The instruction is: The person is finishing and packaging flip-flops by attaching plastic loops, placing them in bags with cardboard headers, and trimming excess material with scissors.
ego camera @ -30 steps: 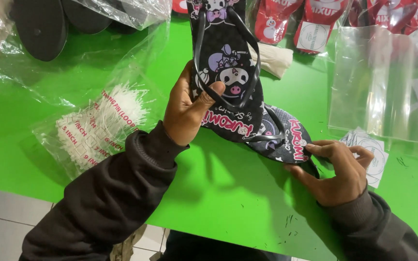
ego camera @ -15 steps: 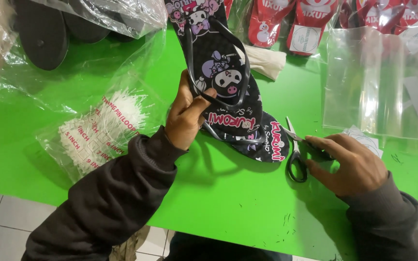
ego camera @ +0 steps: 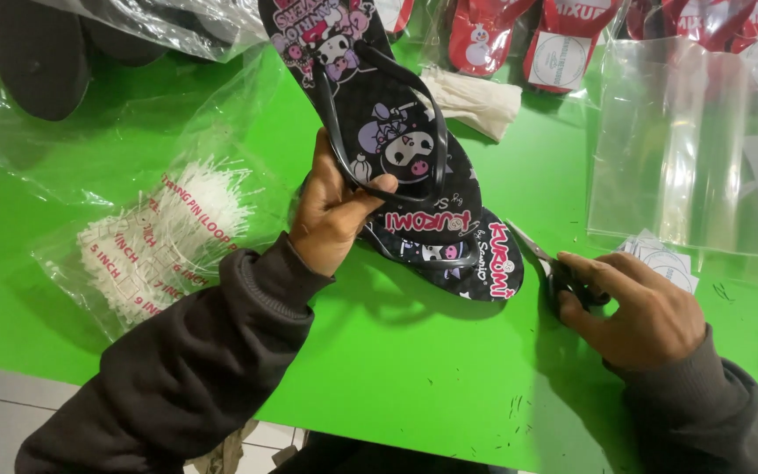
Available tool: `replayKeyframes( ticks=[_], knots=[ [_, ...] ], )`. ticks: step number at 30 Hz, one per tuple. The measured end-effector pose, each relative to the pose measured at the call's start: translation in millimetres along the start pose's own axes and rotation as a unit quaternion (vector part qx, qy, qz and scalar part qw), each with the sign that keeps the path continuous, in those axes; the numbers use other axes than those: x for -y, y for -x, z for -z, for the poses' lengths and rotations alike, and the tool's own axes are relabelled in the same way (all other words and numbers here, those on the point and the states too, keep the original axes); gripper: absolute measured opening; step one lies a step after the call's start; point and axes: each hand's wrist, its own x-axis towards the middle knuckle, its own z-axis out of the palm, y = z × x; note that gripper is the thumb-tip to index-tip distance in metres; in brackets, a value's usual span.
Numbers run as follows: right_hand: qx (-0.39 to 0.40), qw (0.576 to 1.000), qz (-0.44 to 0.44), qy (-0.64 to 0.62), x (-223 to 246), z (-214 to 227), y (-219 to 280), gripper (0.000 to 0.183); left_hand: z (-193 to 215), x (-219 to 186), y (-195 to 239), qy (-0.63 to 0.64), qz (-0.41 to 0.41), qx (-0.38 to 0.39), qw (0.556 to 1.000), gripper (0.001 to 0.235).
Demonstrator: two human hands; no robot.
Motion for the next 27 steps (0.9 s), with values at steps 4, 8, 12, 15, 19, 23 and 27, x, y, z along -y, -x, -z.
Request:
replayKeyframes(
  ticks=[4, 8, 12, 15, 19, 23, 27],
  knots=[
    [-0.029, 0.949, -0.137, -0.283, 27, 39, -12, 0.051, -2, 4, -2, 0.041, -0.029, 0.040, 0.998, 0.059],
    [-0.083, 0.821, -0.173, -0.537, 27, 33, -10, 0.063, -14, -1, 10, 0.131, 0.034, 0.077, 0.988, 0.063],
    [-0.086, 0.799, -0.196, -0.561, 35, 23, -9, 0.068, -29, 2, 23, 0.190, 0.061, 0.107, 0.974, 0.049],
    [-0.076, 0.780, -0.144, -0.605, 36, 12, -14, 0.048, -36, -9, 28, 0.175, 0.129, 0.092, 0.972, 0.046],
    [-0.053, 0.724, -0.111, -0.679, 46, 3, -27, 0.052, -41, -14, 29, 0.113, 0.067, 0.088, 0.987, 0.045],
    [-0.021, 0.678, -0.051, -0.733, 54, -2, -40, 0.052, -41, -6, 31, 0.004, 0.073, 0.011, 0.997, 0.046],
    [-0.058, 0.686, -0.087, -0.721, 57, -12, -37, 0.056, -46, -14, 35, -0.004, 0.118, 0.033, 0.992, 0.068]
  ],
)
